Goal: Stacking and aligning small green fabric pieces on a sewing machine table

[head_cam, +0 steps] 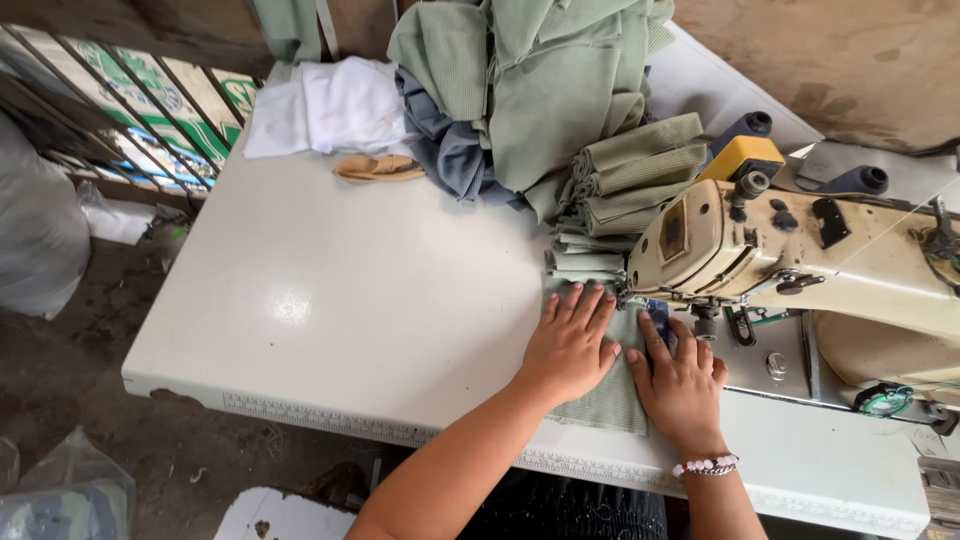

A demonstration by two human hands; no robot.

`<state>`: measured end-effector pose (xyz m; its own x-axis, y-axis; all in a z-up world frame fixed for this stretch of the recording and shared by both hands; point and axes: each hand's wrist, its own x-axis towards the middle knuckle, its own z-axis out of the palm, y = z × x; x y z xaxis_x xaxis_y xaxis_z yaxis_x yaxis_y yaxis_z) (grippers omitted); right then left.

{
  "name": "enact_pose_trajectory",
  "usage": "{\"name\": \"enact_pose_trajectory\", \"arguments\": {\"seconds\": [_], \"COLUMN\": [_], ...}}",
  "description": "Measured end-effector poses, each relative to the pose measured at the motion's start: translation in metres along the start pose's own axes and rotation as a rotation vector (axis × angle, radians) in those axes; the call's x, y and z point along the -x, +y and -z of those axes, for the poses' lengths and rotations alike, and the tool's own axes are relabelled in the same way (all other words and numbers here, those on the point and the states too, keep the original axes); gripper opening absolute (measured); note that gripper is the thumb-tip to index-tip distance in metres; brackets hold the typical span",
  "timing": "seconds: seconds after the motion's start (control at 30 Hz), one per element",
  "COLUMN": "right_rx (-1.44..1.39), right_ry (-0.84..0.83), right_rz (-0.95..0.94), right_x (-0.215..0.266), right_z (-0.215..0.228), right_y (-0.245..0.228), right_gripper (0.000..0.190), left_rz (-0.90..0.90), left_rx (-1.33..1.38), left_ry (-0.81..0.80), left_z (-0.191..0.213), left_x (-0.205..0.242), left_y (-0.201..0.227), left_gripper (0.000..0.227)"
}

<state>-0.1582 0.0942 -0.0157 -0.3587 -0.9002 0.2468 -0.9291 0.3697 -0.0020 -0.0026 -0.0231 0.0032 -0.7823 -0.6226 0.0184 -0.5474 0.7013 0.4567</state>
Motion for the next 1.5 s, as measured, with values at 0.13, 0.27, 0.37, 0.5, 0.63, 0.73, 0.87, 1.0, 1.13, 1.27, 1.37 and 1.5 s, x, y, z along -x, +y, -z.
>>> {"name": "enact_pose_trajectory", "arguments": {"seconds": [0.13, 0.27, 0.37, 0.5, 0.63, 0.73, 0.87, 1.0, 1.13, 1.27, 1.37, 1.5], "right_rx": [-0.009, -0.022, -0.021, -0.034, -0.031, -0.040, -0.038, -0.051, -0.044, -0.057, -0.059, -0.049], "right_ry": [0.025, -0.020, -0.015, -0.010, 0.001, -0.010, 0.000, -0.010, -0.009, -0.022, -0.023, -0.017], "right_rz": [0.022, 0.001, 0.008, 0.015, 0.013, 0.017, 0.021, 0.018, 0.018, 0.011, 0.012, 0.015], "right_x": [0.001, -0.003, -0.003, 0.001, 0.002, 0.001, 0.003, 0.002, 0.002, 0.002, 0.002, 0.002], "right_z": [0.000, 0.005, 0.000, 0.000, 0.001, 0.002, 0.000, 0.001, 0.001, 0.002, 0.003, 0.003], "right_y": [0.001, 0.000, 0.003, 0.005, 0.006, 0.006, 0.007, 0.007, 0.006, 0.006, 0.005, 0.005], "right_gripper": [0.060, 0.061, 0.062, 0.063, 0.062, 0.062, 0.063, 0.062, 0.063, 0.063, 0.062, 0.062], "left_rz": [-0.014, -0.009, -0.020, -0.025, -0.035, -0.082, -0.105, -0.105, -0.107, -0.106, -0.105, -0.107], "left_rx": [-0.028, -0.024, -0.018, -0.019, 0.005, 0.017, 0.026, 0.019, 0.021, 0.024, 0.025, 0.024], "left_ry": [0.034, -0.007, 0.025, 0.042, 0.049, 0.188, 0.233, 0.231, 0.208, 0.205, 0.201, 0.215], "left_z": [-0.008, 0.000, -0.004, -0.006, -0.009, -0.017, -0.019, -0.022, -0.019, -0.018, -0.019, -0.019], "left_x": [-0.001, -0.004, -0.004, -0.002, -0.002, 0.000, 0.000, 0.000, 0.000, 0.001, 0.001, 0.000], "left_y": [-0.004, -0.003, -0.006, -0.005, -0.007, -0.012, -0.013, -0.015, -0.015, -0.014, -0.015, -0.015], "left_gripper": [0.069, 0.070, 0.070, 0.069, 0.068, 0.065, 0.062, 0.064, 0.065, 0.065, 0.065, 0.065]}}
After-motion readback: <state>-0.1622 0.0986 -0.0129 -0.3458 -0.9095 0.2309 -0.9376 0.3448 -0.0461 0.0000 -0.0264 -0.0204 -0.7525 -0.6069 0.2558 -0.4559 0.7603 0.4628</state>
